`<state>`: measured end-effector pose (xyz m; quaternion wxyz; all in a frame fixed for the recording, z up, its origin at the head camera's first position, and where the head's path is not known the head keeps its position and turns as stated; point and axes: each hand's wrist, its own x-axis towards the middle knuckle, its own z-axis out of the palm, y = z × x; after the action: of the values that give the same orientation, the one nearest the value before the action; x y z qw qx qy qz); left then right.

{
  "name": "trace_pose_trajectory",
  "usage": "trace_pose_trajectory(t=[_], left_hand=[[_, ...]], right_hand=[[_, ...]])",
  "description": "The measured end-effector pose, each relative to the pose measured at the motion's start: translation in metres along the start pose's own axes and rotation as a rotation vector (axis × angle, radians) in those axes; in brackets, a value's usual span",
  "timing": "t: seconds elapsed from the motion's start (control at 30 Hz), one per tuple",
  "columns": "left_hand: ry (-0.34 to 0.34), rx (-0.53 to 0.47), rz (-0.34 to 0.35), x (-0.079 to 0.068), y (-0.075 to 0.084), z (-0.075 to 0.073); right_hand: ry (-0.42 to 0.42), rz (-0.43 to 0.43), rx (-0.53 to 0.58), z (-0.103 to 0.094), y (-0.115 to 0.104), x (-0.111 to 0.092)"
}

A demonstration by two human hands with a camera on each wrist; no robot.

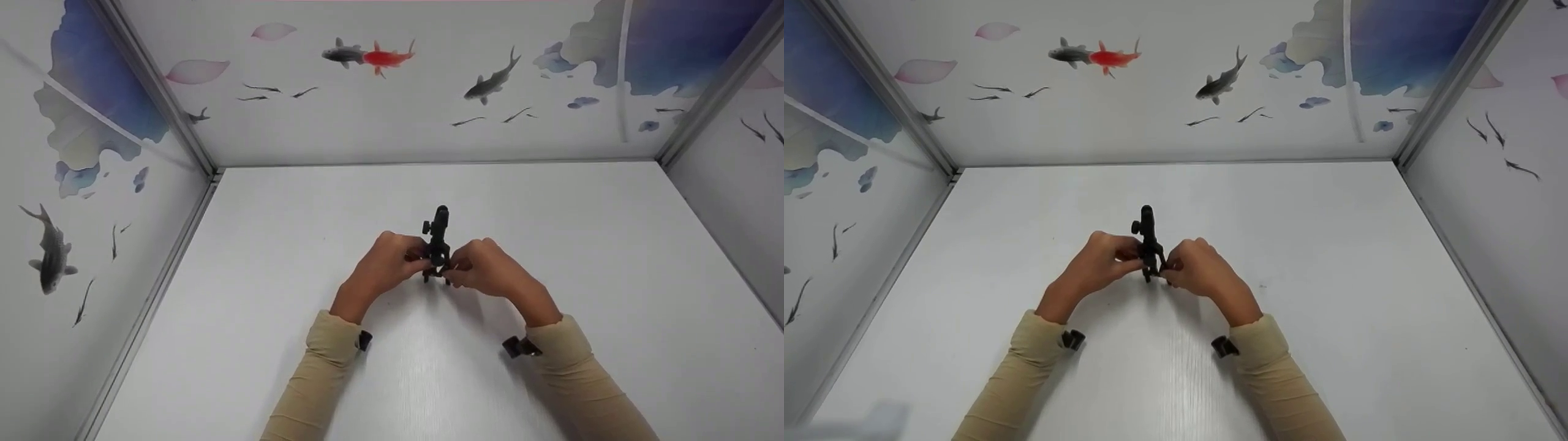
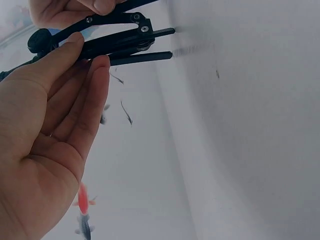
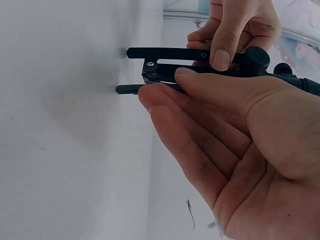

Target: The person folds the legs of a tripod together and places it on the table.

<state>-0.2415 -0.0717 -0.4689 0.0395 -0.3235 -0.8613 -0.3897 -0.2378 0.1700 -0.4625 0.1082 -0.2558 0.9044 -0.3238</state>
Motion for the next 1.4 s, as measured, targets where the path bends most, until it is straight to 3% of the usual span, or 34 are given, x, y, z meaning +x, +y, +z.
trace_pose_trajectory(t=[0.93, 1.23, 1.4], left_hand=[[-0.013, -0.006, -0.028, 0.002, -0.002, 0.006], [-0.031, -0.012, -0.085, 0.0, -0.001, 0.003], [-0.034, 0.007, -0.07, 0.0, -0.001, 0.003]], right_hand=[[0.028, 0.08, -0.033, 0.006, -0.009, 0.003], [-0.043, -0.095, -0.032, 0.001, 0.005, 0.002], [-0.041, -0.121, -0.039, 0.001, 0.011, 0.003]])
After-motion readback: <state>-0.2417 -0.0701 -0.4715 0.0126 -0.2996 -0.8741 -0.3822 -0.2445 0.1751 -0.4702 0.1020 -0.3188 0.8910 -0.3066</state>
